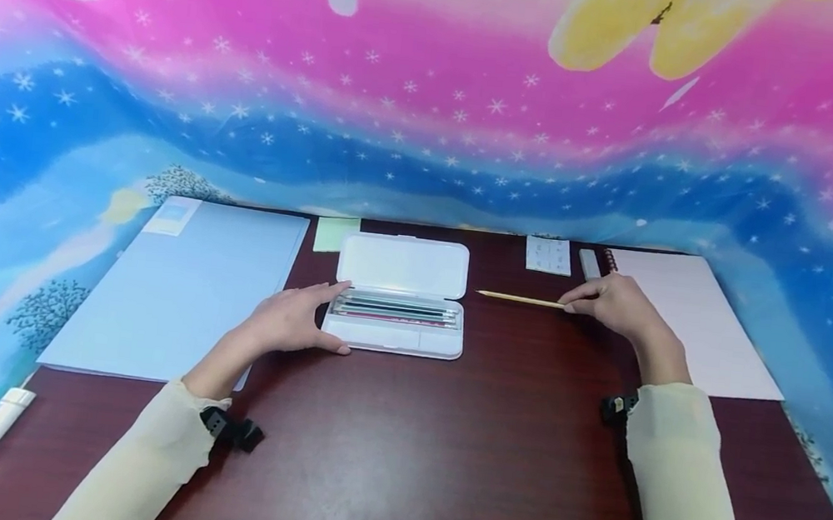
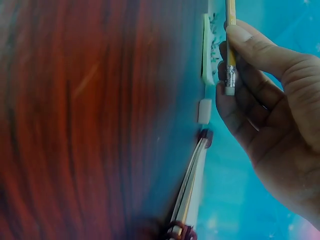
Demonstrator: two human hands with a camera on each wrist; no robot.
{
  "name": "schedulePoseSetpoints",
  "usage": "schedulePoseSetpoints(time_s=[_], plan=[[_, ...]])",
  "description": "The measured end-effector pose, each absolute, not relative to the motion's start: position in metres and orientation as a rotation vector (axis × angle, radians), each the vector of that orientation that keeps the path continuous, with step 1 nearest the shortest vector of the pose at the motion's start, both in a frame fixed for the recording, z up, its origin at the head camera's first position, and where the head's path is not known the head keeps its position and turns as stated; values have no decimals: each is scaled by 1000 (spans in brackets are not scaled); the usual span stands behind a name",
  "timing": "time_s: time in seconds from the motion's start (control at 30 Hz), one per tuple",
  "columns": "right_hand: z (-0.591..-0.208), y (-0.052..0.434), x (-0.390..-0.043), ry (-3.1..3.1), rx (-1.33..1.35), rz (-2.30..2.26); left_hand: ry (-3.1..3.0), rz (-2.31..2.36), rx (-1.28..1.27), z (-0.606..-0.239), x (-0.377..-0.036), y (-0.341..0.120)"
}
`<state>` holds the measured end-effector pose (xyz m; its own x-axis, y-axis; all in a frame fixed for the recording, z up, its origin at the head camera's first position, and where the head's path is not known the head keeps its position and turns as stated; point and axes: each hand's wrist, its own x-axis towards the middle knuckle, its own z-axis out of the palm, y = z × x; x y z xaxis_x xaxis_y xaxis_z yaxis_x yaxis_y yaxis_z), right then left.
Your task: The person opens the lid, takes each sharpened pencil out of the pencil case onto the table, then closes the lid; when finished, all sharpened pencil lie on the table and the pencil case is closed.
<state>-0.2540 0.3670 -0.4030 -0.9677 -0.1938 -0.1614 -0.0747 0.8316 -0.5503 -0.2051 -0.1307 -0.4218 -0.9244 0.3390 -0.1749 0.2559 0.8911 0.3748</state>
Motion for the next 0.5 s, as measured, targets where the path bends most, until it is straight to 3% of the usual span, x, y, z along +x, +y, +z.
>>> schedulePoseSetpoints(time_s=[0.5], plan=[[-417,382,-260,2662,-86,-959,2844,534,479,-427,-205,-132]])
